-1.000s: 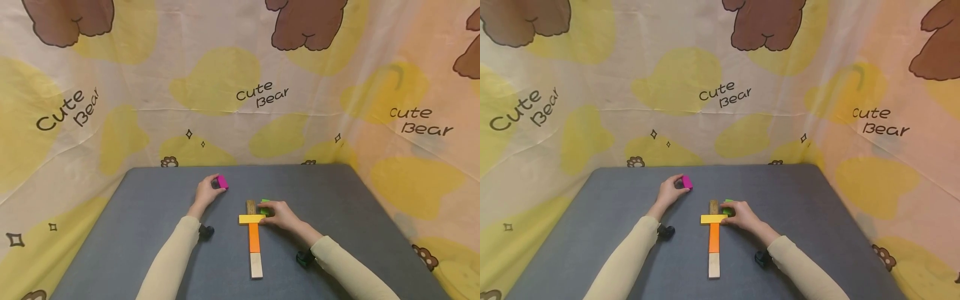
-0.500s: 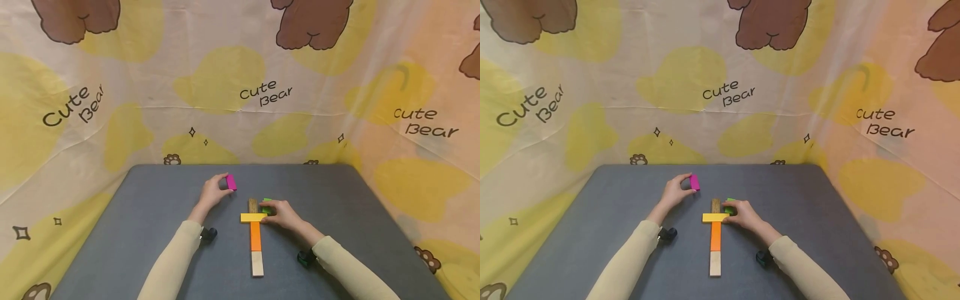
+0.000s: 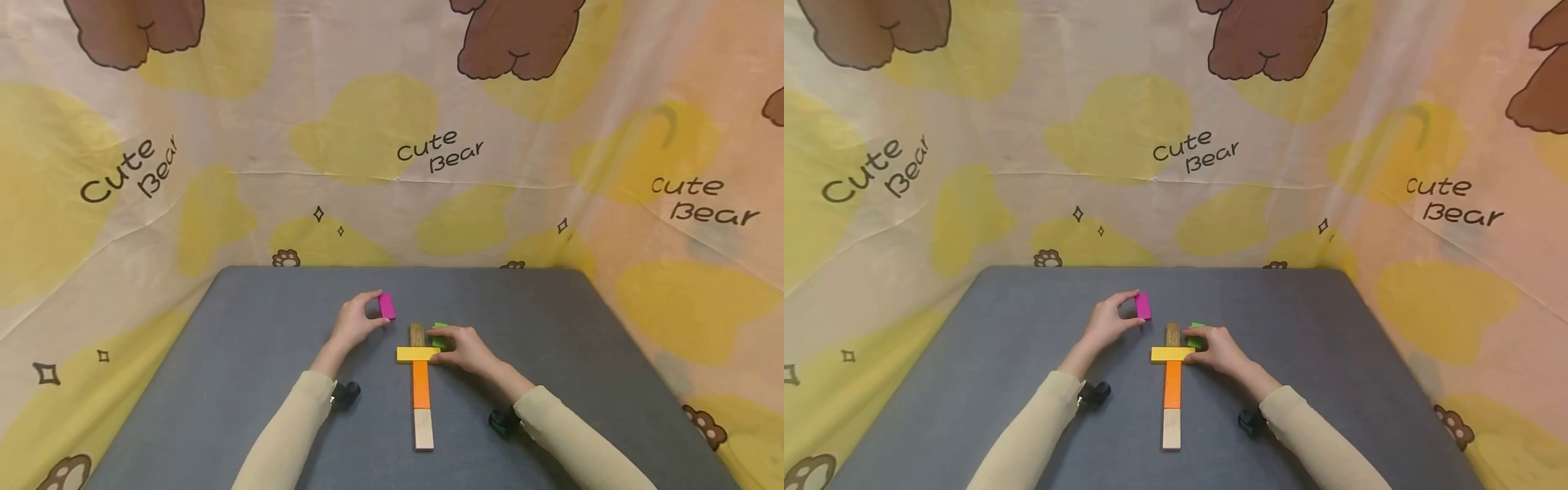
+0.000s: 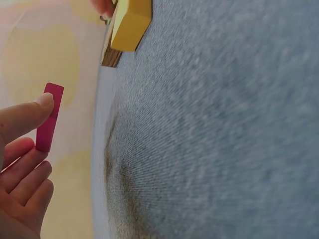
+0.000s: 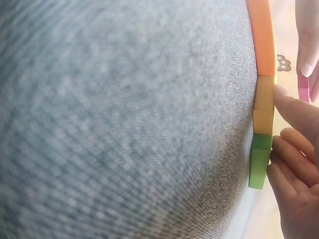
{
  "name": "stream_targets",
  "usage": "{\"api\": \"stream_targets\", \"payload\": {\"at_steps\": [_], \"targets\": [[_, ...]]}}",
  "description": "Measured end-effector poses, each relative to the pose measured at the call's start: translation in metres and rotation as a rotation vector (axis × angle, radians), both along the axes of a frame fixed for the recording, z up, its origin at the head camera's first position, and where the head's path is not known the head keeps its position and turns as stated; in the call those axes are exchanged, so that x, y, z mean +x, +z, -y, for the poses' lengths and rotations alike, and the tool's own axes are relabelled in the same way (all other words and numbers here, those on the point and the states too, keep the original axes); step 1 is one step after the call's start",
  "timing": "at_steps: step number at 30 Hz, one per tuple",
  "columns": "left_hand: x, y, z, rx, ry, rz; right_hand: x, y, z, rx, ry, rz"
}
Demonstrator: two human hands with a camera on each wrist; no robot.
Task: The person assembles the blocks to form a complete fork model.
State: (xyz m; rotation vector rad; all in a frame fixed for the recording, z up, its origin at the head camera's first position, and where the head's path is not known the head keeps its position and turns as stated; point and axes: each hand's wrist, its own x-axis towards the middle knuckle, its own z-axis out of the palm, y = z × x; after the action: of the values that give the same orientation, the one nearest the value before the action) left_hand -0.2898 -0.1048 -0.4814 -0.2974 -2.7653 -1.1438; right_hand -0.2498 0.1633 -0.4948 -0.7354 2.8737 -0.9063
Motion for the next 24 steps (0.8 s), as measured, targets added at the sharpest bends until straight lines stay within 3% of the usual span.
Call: {"api": "stream_targets", "payload": {"at_steps": [10,24], "targets": [[0.013,-0.003,-0.003,0.005,-0.025,0.001,0.001,0.000,0.001,-0.012,-0.006,0.008],[0.022,-0.008,-0.007,-0.012,-0.070,0.031,0.001,0.002,0.002,-0.007,-0.013,0.017]]}}
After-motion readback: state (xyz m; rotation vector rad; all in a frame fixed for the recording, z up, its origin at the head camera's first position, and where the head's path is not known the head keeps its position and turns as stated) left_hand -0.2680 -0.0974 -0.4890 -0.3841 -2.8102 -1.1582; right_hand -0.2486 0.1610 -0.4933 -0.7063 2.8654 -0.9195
